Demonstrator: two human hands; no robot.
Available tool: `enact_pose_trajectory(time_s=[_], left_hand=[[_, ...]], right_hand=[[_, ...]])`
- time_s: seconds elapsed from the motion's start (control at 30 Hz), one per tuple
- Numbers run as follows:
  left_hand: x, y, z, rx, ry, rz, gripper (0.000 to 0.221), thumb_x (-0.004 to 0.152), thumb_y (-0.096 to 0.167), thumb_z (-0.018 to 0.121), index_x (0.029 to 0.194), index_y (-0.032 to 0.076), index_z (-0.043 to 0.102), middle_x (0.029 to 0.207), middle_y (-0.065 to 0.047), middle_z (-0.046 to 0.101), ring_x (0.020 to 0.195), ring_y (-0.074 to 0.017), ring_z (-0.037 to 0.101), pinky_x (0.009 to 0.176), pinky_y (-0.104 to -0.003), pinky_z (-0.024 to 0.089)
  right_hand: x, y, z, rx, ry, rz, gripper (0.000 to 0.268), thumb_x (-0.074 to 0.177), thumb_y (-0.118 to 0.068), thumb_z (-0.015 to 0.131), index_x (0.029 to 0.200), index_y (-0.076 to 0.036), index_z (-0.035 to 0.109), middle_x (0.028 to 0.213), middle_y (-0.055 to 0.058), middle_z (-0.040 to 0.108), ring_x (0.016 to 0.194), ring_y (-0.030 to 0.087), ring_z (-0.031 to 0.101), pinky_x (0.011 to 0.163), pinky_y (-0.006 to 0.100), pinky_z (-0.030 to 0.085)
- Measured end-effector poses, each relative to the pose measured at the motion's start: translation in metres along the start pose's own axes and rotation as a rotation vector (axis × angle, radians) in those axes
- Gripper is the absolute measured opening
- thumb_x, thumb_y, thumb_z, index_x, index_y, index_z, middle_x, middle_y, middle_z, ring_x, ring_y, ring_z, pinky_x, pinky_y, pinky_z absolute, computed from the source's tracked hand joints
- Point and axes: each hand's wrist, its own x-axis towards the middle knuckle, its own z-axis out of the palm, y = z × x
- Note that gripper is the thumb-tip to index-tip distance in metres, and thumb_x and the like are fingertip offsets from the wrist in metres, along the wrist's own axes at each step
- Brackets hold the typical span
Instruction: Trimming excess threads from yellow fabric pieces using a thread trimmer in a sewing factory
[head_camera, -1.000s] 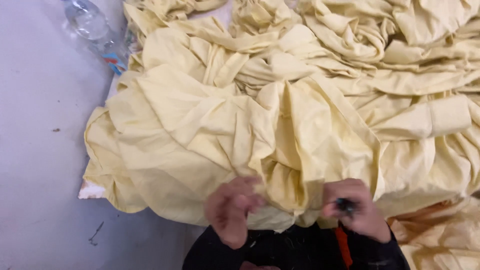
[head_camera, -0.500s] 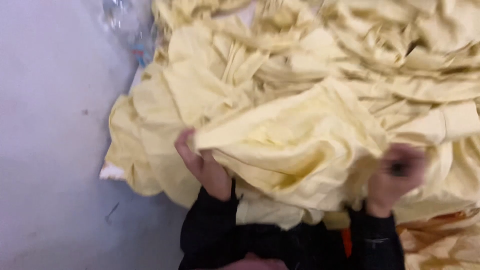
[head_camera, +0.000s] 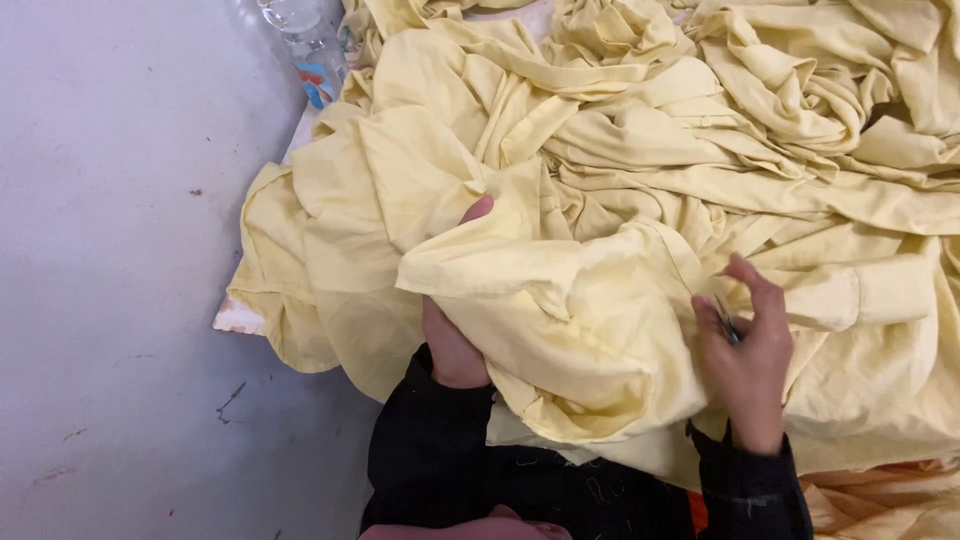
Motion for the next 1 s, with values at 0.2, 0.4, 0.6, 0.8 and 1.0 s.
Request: enact_pose_trajectory(time_s=[0.2,0.4,0.6,0.8,1.0], left_hand=[[0.011,-0.004,0.021,-0.278,-0.111,-0.184,0.063,0.078,0.045,0.042,0.125,0.004,0.032,0.123,-0.014,0.038,0.115,-0.0264,0.037,0.098,-0.037,0.031],[0.058,-0.009,0.059,-0.565,-0.260,-0.377,0.081,0.074,0.049,0.040,0.136,0.000,0.024,0.132,-0.019,0.034,0.122,-0.0303,0.034,0.104,-0.041,0.028],[0.090,-0.048,0.037,-0.127,-0.496,0.079,0.026,0.087,0.013,0.052,0.109,-0.001,0.051,0.113,-0.015,0.053,0.106,-0.0249,0.052,0.095,-0.039,0.042],[0.064,0.016,0.061,1.303,-1.416,-0.138,0.037,0.087,0.029,0.037,0.120,0.014,0.045,0.085,-0.015,0.061,0.081,-0.0320,0.058,0.065,-0.040,0.041],[0.083,-0.020,0.113,0.856,-1.337,-0.054,0.060,0.079,0.051,0.032,0.119,0.007,0.042,0.128,-0.018,0.040,0.117,-0.0321,0.039,0.097,-0.052,0.027]], right_hand=[[0.006,0.042,0.006,0.097,-0.102,0.287,0.024,0.074,-0.016,0.065,0.094,-0.003,0.061,0.091,0.008,0.063,0.084,0.016,0.058,0.074,0.025,0.046],[0.064,0.050,-0.030,0.408,0.223,0.230,0.023,0.094,-0.021,0.048,0.073,-0.020,0.038,0.060,-0.006,0.033,0.053,0.004,0.032,0.048,0.020,0.027],[0.145,0.030,-0.060,0.611,0.589,-0.088,0.017,0.096,-0.024,0.060,0.100,-0.020,0.045,0.075,-0.005,0.044,0.059,0.003,0.040,0.046,0.019,0.035],[0.137,-0.038,-0.062,0.480,-0.181,0.072,0.016,0.078,-0.024,0.056,0.081,-0.008,0.058,0.082,0.005,0.059,0.088,0.020,0.055,0.092,0.036,0.040],[0.128,-0.030,-0.044,0.662,-0.286,-0.150,0.008,0.074,-0.005,0.060,0.079,-0.003,0.065,0.076,0.007,0.065,0.070,0.016,0.058,0.068,0.027,0.045]])
